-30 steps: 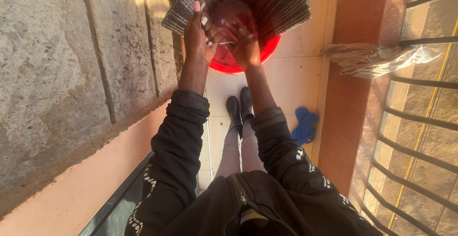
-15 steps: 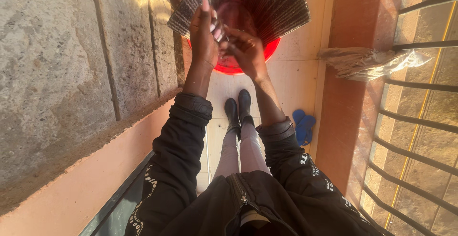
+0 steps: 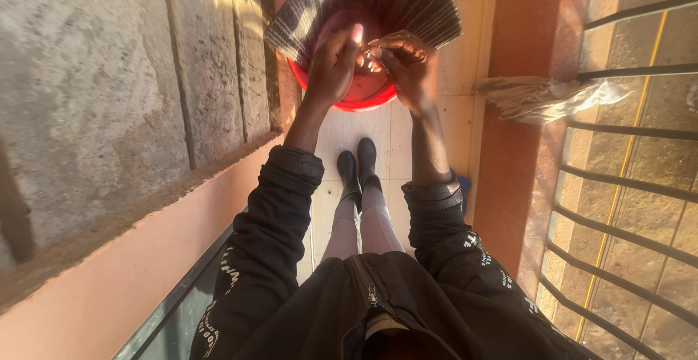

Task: The person washes several pieces of fabric by hand in a red bucket filled with water, wringing them out individually and then moving them to a pink basin.

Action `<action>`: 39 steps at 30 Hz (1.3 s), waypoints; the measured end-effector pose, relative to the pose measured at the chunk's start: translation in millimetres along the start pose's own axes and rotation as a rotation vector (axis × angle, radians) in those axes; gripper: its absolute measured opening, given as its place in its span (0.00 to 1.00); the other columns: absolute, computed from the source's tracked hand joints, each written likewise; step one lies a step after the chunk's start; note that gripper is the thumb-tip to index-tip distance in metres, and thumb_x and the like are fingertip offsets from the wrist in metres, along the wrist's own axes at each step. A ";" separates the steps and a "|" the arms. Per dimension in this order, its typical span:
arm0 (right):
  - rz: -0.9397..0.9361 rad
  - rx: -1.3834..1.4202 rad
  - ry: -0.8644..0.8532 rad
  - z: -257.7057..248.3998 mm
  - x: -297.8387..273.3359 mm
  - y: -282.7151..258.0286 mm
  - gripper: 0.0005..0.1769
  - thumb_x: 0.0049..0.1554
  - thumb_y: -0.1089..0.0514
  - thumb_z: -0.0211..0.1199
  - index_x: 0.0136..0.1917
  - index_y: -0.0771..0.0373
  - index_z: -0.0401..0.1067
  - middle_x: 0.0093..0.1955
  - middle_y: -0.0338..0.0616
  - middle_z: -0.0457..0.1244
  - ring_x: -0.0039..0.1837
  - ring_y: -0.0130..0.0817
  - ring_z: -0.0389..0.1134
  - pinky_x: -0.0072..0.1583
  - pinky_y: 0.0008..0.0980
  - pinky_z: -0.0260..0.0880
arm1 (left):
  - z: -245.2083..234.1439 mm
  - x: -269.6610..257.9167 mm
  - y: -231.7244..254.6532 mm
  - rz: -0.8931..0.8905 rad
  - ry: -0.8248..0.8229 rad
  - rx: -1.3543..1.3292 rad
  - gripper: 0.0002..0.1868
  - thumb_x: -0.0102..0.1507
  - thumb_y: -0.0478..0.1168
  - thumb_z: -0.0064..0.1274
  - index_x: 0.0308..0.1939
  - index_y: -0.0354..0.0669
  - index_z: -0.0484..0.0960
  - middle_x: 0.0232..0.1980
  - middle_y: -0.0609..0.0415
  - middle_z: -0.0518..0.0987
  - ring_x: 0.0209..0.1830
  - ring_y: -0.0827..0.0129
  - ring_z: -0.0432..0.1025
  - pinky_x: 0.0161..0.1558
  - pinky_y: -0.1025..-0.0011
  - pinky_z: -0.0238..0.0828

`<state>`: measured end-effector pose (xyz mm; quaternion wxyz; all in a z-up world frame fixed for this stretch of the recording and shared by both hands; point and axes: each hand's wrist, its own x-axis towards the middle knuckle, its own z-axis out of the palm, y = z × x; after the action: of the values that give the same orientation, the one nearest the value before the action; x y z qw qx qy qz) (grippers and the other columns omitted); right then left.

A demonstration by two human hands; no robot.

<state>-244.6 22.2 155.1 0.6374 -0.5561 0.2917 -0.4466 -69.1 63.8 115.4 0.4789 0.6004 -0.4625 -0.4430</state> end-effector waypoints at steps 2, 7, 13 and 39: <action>-0.036 0.030 0.047 1.3 4.1 -6.2 0.03 0.66 0.71 0.63 0.54 0.72 0.75 0.51 0.50 0.71 0.49 0.31 0.72 0.51 0.29 0.75 | -1.1 -0.9 10.5 0.021 -0.062 -0.103 0.17 0.74 0.48 0.48 0.36 0.40 0.78 0.32 0.61 0.76 0.34 0.79 0.69 0.40 0.76 0.67; 0.119 0.086 0.216 1.8 8.0 -18.2 0.02 0.64 0.69 0.64 0.52 0.69 0.76 0.43 0.46 0.70 0.41 0.28 0.70 0.43 0.27 0.73 | 1.8 4.9 29.8 -0.129 0.073 -0.567 0.14 0.71 0.49 0.53 0.36 0.45 0.76 0.33 0.62 0.73 0.32 0.78 0.63 0.37 0.76 0.60; 0.041 0.167 0.263 18.8 -6.9 -31.5 0.05 0.64 0.68 0.64 0.54 0.67 0.73 0.51 0.46 0.70 0.44 0.28 0.71 0.45 0.26 0.73 | 11.6 -4.0 67.9 -0.057 0.068 -1.123 0.13 0.72 0.46 0.54 0.37 0.43 0.77 0.41 0.55 0.77 0.43 0.70 0.72 0.52 0.69 0.73; -0.132 -0.039 -0.011 14.5 3.4 -99.7 0.05 0.63 0.73 0.64 0.52 0.69 0.76 0.57 0.49 0.69 0.58 0.33 0.73 0.60 0.32 0.78 | -3.9 -29.7 117.9 -0.007 -0.043 -0.104 0.08 0.62 0.40 0.66 0.37 0.38 0.87 0.36 0.54 0.86 0.35 0.75 0.78 0.40 0.75 0.76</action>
<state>-254.9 27.4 255.2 0.5970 -0.5891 0.2594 -0.4788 -86.1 80.1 234.7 0.4981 0.5665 -0.4469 -0.4808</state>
